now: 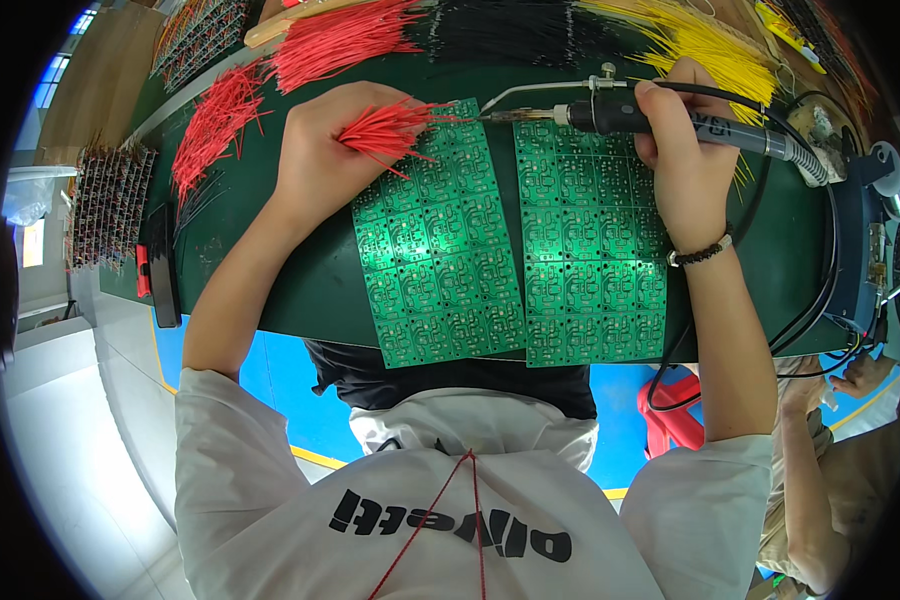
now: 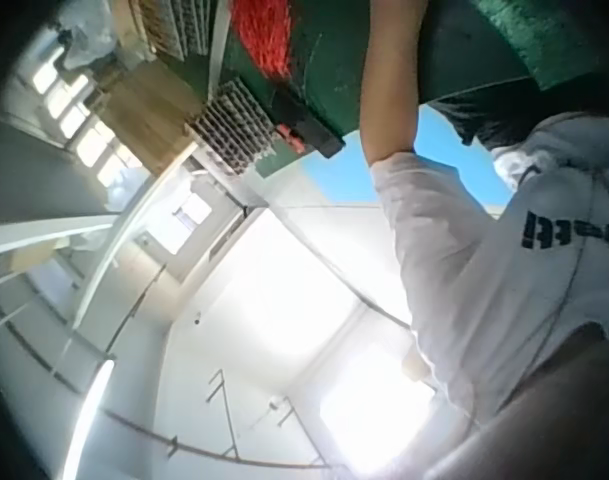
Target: The person solders wires onto circuit boards one by one using a soldering iron.
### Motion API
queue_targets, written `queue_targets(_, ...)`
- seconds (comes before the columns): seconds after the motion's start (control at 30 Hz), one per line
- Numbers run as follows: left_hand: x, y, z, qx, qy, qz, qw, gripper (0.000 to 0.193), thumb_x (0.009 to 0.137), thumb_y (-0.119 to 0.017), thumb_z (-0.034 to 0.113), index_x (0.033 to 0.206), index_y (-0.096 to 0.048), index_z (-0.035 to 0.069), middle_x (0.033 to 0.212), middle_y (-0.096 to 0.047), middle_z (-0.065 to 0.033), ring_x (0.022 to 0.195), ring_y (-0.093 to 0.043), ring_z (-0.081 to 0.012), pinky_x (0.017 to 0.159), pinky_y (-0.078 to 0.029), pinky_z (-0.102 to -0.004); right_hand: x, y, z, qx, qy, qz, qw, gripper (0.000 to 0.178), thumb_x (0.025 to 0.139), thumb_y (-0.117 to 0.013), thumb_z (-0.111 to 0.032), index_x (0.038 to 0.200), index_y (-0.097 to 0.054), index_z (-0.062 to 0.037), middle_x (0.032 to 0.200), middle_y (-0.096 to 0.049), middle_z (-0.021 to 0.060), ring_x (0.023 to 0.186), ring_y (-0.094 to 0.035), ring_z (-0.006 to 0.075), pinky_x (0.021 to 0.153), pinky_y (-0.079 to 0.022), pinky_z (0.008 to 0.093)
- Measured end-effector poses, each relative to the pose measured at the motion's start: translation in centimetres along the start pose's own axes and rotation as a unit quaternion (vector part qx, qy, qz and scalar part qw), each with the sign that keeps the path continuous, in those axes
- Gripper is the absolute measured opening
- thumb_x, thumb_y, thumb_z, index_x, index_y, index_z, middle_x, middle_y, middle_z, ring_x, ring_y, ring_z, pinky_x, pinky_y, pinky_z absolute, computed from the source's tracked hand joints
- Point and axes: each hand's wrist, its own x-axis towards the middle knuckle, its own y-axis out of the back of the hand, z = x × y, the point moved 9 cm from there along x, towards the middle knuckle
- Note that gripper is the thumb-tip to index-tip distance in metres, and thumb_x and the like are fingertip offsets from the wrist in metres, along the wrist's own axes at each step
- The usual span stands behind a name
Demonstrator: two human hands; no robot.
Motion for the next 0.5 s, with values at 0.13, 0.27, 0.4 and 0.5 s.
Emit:
queue_targets(0.13,-0.08,0.25,-0.13,-0.019,-0.007,0.036,0.999,0.020,0.057,-0.066,0.006,0.075,-0.059,0.002,0.075,-0.060,-0.0096,0.068,-0.058,-0.0240,0.058,-0.047,-0.0283,0.03,0.50,0.25,0.021,-0.021,0.031,0.999,0.021,0.072,-0.057,-0.016,0.062,-0.041,-0.0088,0.053,-0.039,-0.0028,0.040,-0.034,0.0026,0.036,-0.025,0.0161)
queue_targets(0.27,0.03,0.21,0.17,-0.004,-0.005,0.019,1.000,0.019,0.060,-0.066,0.005,0.078,-0.060,0.001,0.077,-0.060,-0.0094,0.069,-0.059,-0.0214,0.062,-0.047,-0.0268,0.31,0.70,0.06,0.044,-0.002,0.006,0.999,0.021,0.073,-0.057,-0.016,0.062,-0.041,-0.0091,0.053,-0.039,-0.0027,0.040,-0.033,0.0027,0.035,-0.024,0.0160)
queue_targets(0.4,0.02,0.05,0.14,0.010,-0.001,0.003,1.000,0.019,0.063,-0.066,0.004,0.081,-0.060,0.001,0.079,-0.061,-0.0094,0.070,-0.060,-0.0191,0.064,-0.048,-0.0255,0.41,0.53,-0.16,0.058,0.006,-0.006,0.998,0.020,0.073,-0.057,-0.014,0.062,-0.041,-0.0098,0.053,-0.039,-0.0030,0.039,-0.033,0.0027,0.035,-0.023,0.0161)
queue_targets(0.5,-0.03,0.12,0.03,0.003,0.001,0.006,1.000,0.015,0.067,-0.063,0.003,0.081,-0.060,0.000,0.080,-0.061,-0.0102,0.073,-0.060,-0.0192,0.065,-0.047,-0.0252,0.46,0.49,-0.29,0.062,0.009,-0.007,0.998,0.020,0.073,-0.057,-0.014,0.062,-0.040,-0.0101,0.053,-0.039,-0.0032,0.039,-0.033,0.0026,0.035,-0.022,0.0161)
